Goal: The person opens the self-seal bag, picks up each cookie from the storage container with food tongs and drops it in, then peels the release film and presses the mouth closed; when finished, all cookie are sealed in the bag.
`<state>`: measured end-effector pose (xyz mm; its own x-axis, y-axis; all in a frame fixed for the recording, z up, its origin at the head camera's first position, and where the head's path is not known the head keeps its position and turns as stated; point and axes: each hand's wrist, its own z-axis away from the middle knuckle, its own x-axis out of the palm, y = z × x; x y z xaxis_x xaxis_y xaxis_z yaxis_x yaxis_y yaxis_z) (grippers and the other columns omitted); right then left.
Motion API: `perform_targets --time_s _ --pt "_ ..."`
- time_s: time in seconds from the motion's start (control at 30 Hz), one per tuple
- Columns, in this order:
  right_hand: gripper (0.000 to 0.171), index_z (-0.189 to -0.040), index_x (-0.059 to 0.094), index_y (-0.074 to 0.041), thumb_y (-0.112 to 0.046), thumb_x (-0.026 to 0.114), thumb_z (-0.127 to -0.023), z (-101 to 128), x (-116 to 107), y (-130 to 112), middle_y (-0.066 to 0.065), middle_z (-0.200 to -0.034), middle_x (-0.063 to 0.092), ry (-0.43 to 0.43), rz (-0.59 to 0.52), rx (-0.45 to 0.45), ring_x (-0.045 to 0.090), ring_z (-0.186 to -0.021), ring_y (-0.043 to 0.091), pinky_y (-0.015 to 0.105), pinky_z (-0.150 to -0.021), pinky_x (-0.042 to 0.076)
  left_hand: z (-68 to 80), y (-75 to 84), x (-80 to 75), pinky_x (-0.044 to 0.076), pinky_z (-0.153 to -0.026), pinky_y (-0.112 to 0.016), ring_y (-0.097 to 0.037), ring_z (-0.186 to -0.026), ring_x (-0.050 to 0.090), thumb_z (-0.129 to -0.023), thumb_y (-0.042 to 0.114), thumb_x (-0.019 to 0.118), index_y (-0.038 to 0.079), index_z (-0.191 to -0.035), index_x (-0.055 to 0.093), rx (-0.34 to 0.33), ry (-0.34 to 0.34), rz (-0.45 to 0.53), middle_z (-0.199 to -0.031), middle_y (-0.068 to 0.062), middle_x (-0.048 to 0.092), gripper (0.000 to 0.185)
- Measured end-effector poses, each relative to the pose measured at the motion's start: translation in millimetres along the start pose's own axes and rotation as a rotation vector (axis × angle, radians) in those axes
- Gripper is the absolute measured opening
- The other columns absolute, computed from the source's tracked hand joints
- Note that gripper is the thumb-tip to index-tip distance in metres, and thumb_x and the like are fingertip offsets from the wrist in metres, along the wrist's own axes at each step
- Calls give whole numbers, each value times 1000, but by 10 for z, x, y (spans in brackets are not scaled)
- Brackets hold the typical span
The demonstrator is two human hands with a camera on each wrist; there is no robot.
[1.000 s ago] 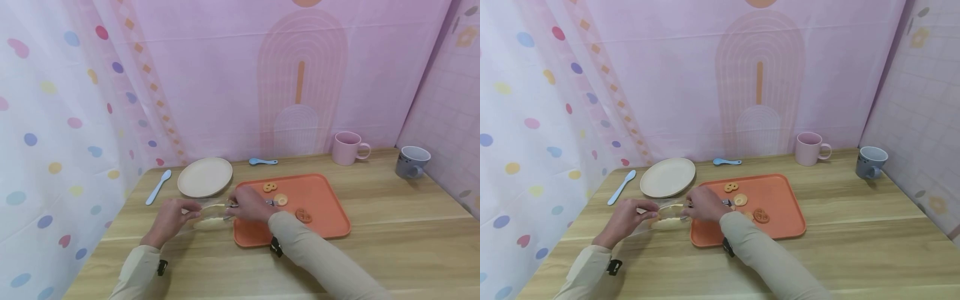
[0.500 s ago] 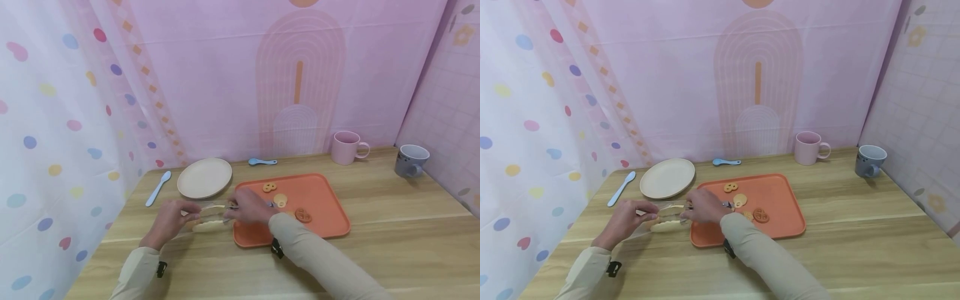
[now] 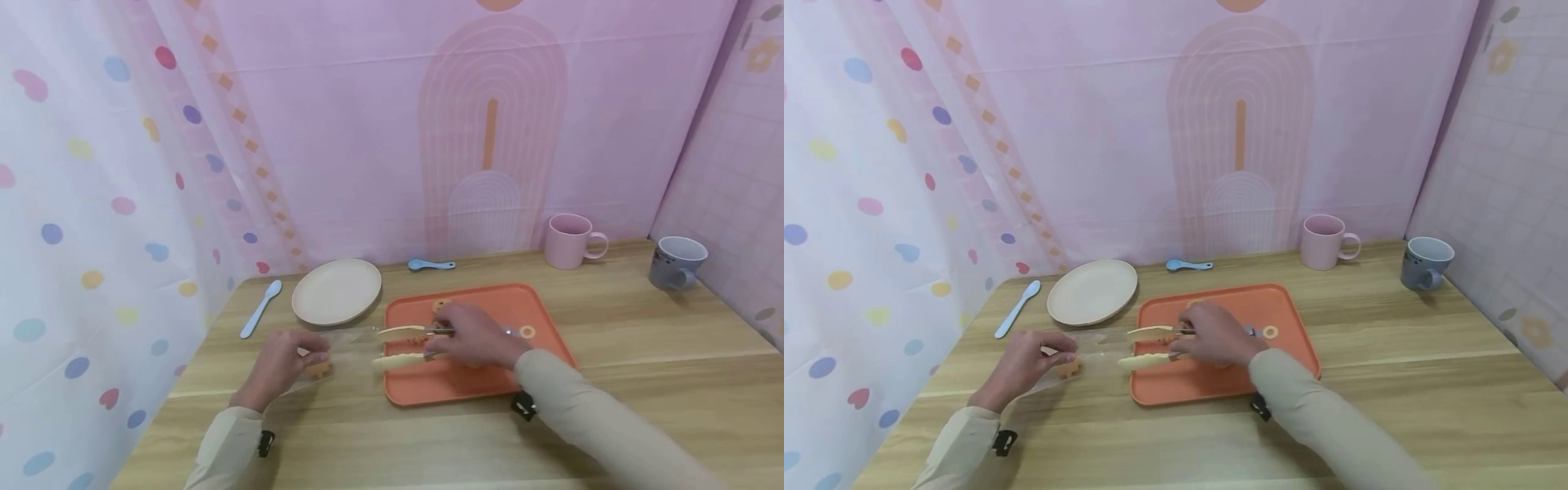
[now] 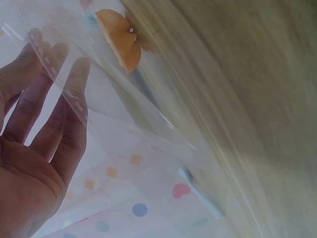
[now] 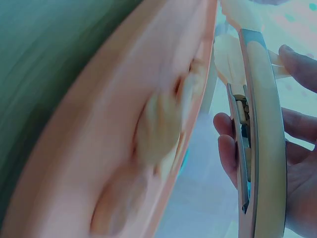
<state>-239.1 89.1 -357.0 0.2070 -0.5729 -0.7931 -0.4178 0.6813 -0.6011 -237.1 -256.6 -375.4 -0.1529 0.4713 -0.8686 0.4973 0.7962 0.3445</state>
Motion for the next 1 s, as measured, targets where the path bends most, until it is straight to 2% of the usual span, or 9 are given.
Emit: perform_targets --time_s 0.1,0.3,0.5,0.57,0.77,0.9,1.0 --pt "22 -84 65 -19 -36 79 -87 126 -146 112 -5 -71 55 6 33 2 46 -64 10 25 -57 40 -7 11 3 63 -72 -38 -22 -87 76 -77 8 84 9 -87 80 1 -2 -9 -88 -3 80 11" --pt "29 -79 60 -19 -40 81 -83 346 -383 364 -4 -71 53 87 168 -83 43 -66 8 22 -57 36 -15 30 9 63 -71 -36 -22 -86 76 -77 7 84 8 -87 80 3 -9 -3 -88 -3 80 11" --pt "30 -94 71 -13 -38 82 -83 549 -588 571 -2 -84 67 137 196 -82 57 -77 13 26 -67 48 -15 46 27 62 -68 -29 -23 -87 76 -76 7 84 7 -87 80 15 -12 10 -88 -4 79 12" --pt "30 -95 72 -12 -36 83 -82 599 -652 628 -2 -84 69 158 217 -87 59 -77 13 26 -67 49 -16 53 26 61 -67 -26 -23 -87 75 -76 6 84 7 -87 80 19 -11 10 -88 -3 79 11" --pt "24 -86 71 -12 -31 84 -81 720 -824 737 -5 -71 58 189 241 -87 47 -67 10 22 -58 38 -16 49 6 61 -67 -26 -22 -87 75 -77 7 84 8 -86 79 16 -19 2 -88 -2 79 10" --pt "24 -88 72 -10 -31 84 -81 820 -896 830 -7 -70 56 188 240 -84 45 -66 7 21 -57 36 -1 33 7 61 -68 -25 -22 -88 75 -78 8 83 8 -87 79 15 -27 7 -88 -2 79 10" --pt "22 -87 71 -11 -29 83 -82 929 -930 890 -8 -69 53 177 232 -47 43 -65 6 20 -56 34 12 28 8 61 -68 -25 -22 -88 75 -78 8 83 8 -87 79 20 -27 16 -87 -1 79 10"
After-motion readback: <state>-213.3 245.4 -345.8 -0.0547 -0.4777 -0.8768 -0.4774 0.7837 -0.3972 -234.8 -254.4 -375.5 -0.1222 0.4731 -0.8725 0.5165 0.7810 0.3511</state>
